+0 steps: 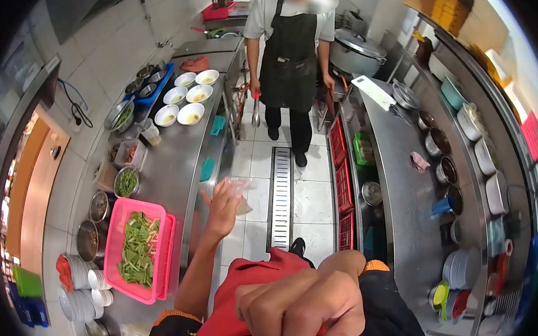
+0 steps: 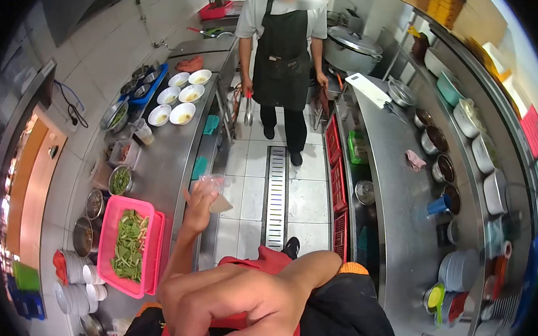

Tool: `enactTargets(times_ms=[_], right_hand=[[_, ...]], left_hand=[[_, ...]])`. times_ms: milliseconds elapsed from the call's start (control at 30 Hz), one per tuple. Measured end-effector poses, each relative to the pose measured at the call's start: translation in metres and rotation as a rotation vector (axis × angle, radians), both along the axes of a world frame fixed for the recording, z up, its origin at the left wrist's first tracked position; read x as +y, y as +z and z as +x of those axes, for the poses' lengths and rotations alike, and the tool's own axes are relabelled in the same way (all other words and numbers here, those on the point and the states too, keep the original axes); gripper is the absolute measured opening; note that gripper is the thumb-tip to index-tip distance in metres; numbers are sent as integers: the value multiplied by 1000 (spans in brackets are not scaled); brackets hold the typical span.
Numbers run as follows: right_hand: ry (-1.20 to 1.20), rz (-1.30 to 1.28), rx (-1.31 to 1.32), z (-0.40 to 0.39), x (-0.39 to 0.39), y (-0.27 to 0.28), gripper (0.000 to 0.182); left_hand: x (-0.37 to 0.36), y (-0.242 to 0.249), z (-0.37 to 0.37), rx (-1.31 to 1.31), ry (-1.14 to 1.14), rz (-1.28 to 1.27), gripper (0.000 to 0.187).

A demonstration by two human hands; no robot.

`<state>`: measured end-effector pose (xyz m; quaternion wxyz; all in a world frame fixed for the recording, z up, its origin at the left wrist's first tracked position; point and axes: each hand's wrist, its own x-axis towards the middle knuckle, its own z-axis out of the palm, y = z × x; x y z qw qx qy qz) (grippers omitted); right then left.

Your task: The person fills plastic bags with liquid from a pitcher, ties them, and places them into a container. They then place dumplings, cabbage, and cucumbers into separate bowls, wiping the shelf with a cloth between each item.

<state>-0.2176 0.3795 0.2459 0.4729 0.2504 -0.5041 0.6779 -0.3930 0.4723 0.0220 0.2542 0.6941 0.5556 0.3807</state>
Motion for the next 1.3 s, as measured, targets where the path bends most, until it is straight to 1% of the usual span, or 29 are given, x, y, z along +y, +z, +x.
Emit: enactTargets(times_ms=[100, 167, 300, 367, 400, 467, 500, 533, 567, 600, 633, 667, 700, 733, 800, 833, 867, 900, 933, 967, 1000, 1033, 1067, 1100, 1133, 1200, 1233, 1267, 1300], right_hand=[[-64, 34, 117, -23, -17, -4, 28], [-247, 148, 194, -35, -22, -1, 27], [-189, 217, 254, -42, -31, 7, 29], [-133, 138, 100, -35, -40, 16, 30], [-132, 131, 99, -38, -40, 16, 30], [-184, 150, 182, -45, -41, 11, 29], [-222, 136, 303, -54, -43, 11, 30], [-192, 108, 214, -51, -46, 4, 27], [-120, 105, 140, -45, -51, -4, 30], [-40, 193, 51, -38, -39, -3, 39], [-88, 175, 52, -39, -34, -4, 40], [-135, 143, 57, -42, -35, -11, 40], [-219, 87, 80, -44, -34, -18, 46], [-207, 105, 72, -42, -31, -22, 46], [-406, 187, -51, -34, -18, -25, 43], [-402, 209, -49, -31, -14, -28, 43], [-541, 266, -155, -27, -15, -33, 37], [-683, 347, -256, -24, -6, -33, 33], [-690, 375, -247, -27, 7, -34, 33], [-1040, 471, -527, -35, 17, -38, 26], [-1385, 547, -818, -39, 26, -45, 21], [-1381, 529, -830, -37, 38, -61, 21], [-1298, 613, -881, -34, 51, -86, 20], [-1219, 707, -917, -29, 60, -104, 20], [-1230, 724, -912, -22, 72, -108, 20], [-1184, 768, -963, -6, 81, -113, 20], [-1256, 750, -992, 0, 77, -99, 13], [-1309, 683, -791, 1, 73, -87, 10], [-1128, 437, -731, 4, 53, -70, 8]], left_hand=[[-25, -23, -10, 80, -68, -1, 33], [-42, -30, -16, 83, -98, -17, 33], [-63, -36, -18, -21, -99, -85, 33], [-70, -38, -19, -42, -91, -84, 29], [-68, -50, -24, -43, -89, -91, 29], [-72, -82, -35, 5, -157, 114, 27], [-78, -71, -34, -7, -156, 85, 26], [-100, -82, -43, 1, -159, 21, 26], [-114, -94, -51, -26, -145, 38, 27], [-83, -92, -47, -66, -131, 146, 29], [-87, -7, -32, -171, -174, -44, 31], [-82, 10, -28, -179, -176, -5, 31], [-84, 16, -26, -192, -168, -15, 32], [-87, 16, -25, -203, -157, -35, 32], [-77, 15, -28, -213, -210, 69, 29], [-70, 14, -29, -210, -273, 146, 27], [-71, 14, -30, -207, -274, 153, 27], [-64, 21, -29, -120, -264, 138, 23], [-58, 36, -26, -34, -254, 119, 20], [-61, 50, -19, -50, -220, 324, 16], [-53, 53, -15, -49, -227, 326, 16], [-48, 50, -12, -26, -188, 329, 16], [-50, 44, -8, -2, -149, 313, 16], [-42, 41, -4, 123, -181, 343, 15], [-35, 43, 2, 119, -183, 362, 15], [-36, 42, 11, 88, -206, 270, 14], [-34, 41, 17, 93, -202, 252, 14], [-31, 39, 23, 74, -192, 318, 11], [-33, 35, 26, 55, -176, 385, 10]])
